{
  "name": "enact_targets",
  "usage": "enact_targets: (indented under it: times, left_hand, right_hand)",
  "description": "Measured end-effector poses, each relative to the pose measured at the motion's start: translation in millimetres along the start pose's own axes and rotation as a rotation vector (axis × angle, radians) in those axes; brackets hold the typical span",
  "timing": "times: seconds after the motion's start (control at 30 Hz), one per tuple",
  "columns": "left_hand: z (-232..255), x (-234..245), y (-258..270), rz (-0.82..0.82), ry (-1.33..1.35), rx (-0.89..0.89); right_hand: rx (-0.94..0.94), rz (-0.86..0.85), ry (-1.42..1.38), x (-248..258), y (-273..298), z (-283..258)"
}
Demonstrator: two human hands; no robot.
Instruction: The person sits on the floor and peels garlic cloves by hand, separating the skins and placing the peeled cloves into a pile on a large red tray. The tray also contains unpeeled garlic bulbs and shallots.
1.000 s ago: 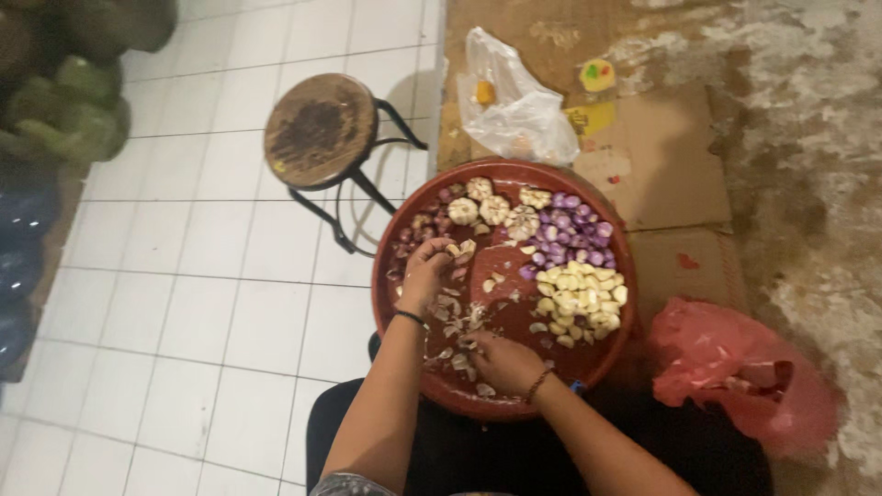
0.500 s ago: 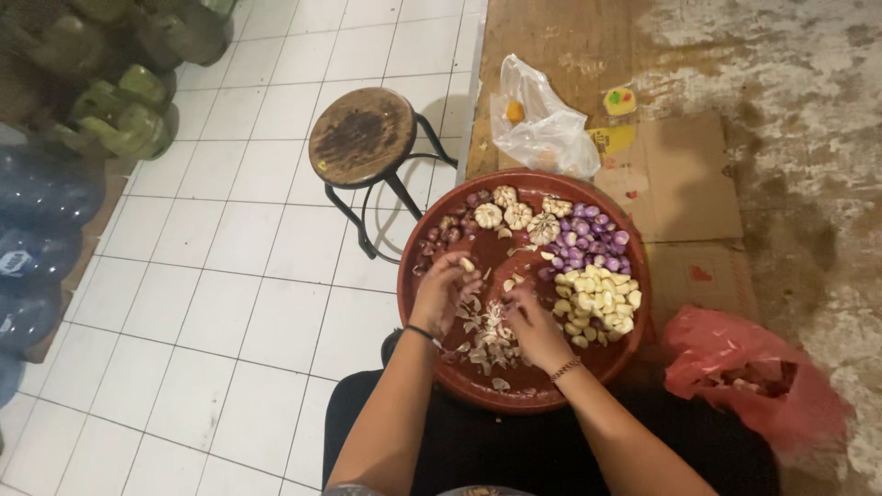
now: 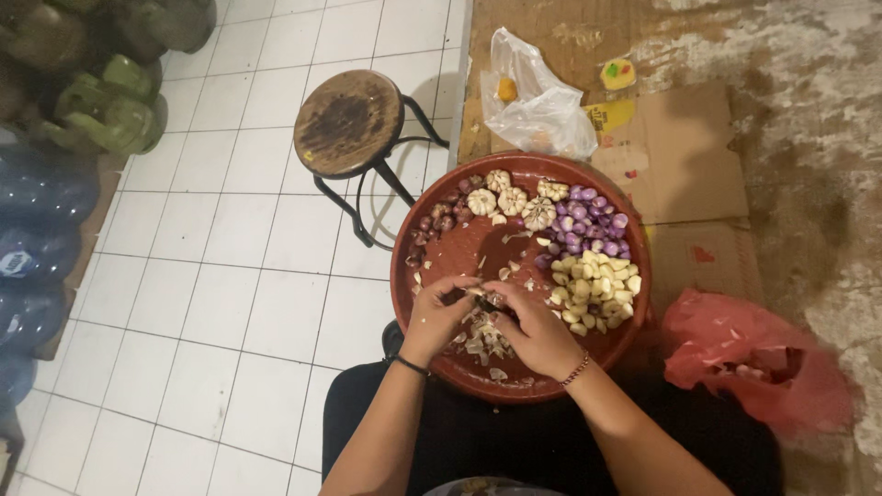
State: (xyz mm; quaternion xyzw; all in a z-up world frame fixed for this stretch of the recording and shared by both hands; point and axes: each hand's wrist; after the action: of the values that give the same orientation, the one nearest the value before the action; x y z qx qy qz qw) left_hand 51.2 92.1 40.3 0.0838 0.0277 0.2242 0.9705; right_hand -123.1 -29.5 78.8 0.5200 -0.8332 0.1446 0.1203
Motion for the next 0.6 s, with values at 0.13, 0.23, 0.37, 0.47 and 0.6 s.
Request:
enact_targets:
  times: [0.13,0.23,0.37,0.47,0.6]
  left_hand:
    - [8.8,-4.6,1.8,0.009,0.237,0.117]
    - [14.8,-12.7,3.0,0.048,0.467,0.185]
    - [19.0,-22.1,6.7,0.102,0.619,0.282]
    - [20.2,-28.3,7.5,0.071,0.703,0.211]
    - [22.0,-33.2,9.2,0.145,0.724,0.292]
  right_hand:
    - [-0.084,-0.022,-0.018,0.4,2.0,0.3]
    - [-0.035,0.005,0.003,-1.9,2.9,2.7]
    - [-0.025,0.001,-0.030,-6.4,4.3,6.2]
    - [-0.052,0.008,-0.018,-8.8,5.6,8.5]
    - [-0.021,0.049,0.084,-11.8,6.0,8.6]
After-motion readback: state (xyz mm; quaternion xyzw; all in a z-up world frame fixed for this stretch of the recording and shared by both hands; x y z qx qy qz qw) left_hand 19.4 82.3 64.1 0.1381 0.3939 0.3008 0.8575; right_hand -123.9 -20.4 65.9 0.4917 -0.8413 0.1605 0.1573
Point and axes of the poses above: each hand's wrist, its own y-axis away from the middle knuckle, its own x-axis out of the back of the hand, z = x × y, and after that the axes turned 5 degrees about -z, right-handed
